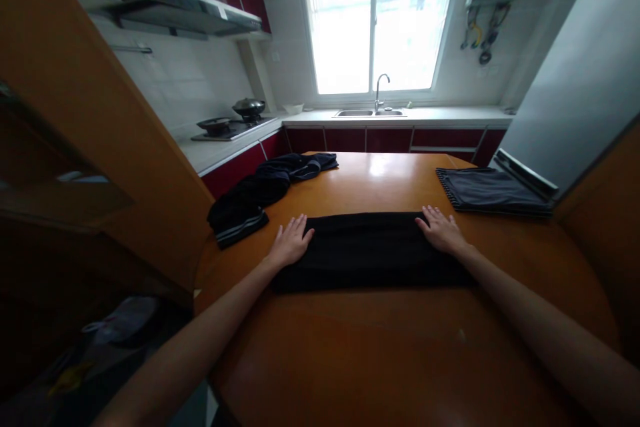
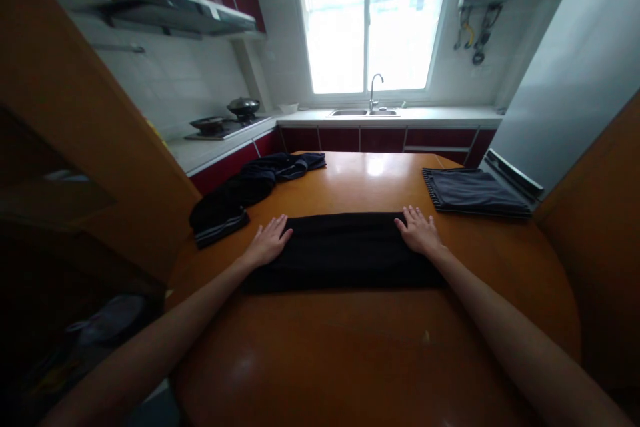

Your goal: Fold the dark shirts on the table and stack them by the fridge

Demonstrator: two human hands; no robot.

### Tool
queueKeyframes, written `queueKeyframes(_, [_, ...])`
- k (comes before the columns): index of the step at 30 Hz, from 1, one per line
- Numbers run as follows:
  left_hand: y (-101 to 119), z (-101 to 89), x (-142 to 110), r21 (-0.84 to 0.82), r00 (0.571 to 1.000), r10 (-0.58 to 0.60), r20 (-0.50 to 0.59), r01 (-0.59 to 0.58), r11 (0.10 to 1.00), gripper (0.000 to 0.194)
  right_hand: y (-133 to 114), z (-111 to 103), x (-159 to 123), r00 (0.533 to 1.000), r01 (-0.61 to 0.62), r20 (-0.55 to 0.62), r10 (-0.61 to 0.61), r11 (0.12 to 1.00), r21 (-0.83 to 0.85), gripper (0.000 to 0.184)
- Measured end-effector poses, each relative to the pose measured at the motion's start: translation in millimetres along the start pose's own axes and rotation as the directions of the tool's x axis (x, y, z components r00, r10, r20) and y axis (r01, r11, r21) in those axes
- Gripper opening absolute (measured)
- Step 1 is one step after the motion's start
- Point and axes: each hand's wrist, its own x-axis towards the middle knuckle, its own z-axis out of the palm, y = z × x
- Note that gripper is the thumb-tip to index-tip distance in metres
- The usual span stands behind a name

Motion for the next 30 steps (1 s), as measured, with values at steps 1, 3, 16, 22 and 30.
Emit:
queueKeyframes(1, [2,-4.8,-1,0.001,1.0,-0.014,-0.004,0.014,1.0,0.07,-6,-4,-3,0.999,-0.01,-0.041,0.01,1.0,-0.013,0.07])
queueKeyframes(3, [20,-13.3,-7,0.027,0.997,0.014,-0.071,-0.012,1.0,0.071,-28,-11,-15,0.989,0.005,-0.144,-0.011,0.999,-0.039,0.068])
queueKeyframes(16, [116,19.5,-59,-0.007,0.874,0.479,-0.08,-0.481,0.877,0.059,-135,10,-97,0.907,0.421,0.003,-0.422,0.906,0.052,0.065])
queueKeyframes(22, [63,5.9,-74,-0.014,0.931,0.362,-0.049,-0.363,0.932,0.069,-72,7,-89,0.936,0.349,0.025,-0.35,0.936,0.049,0.07])
queueKeyframes(30, [-12,1.3,-102,0.093,0.981,0.192,0.028,-0.194,0.977,0.073,0,3,-98,0.983,0.181,0.03,-0.18,0.981,-0.066,0.069])
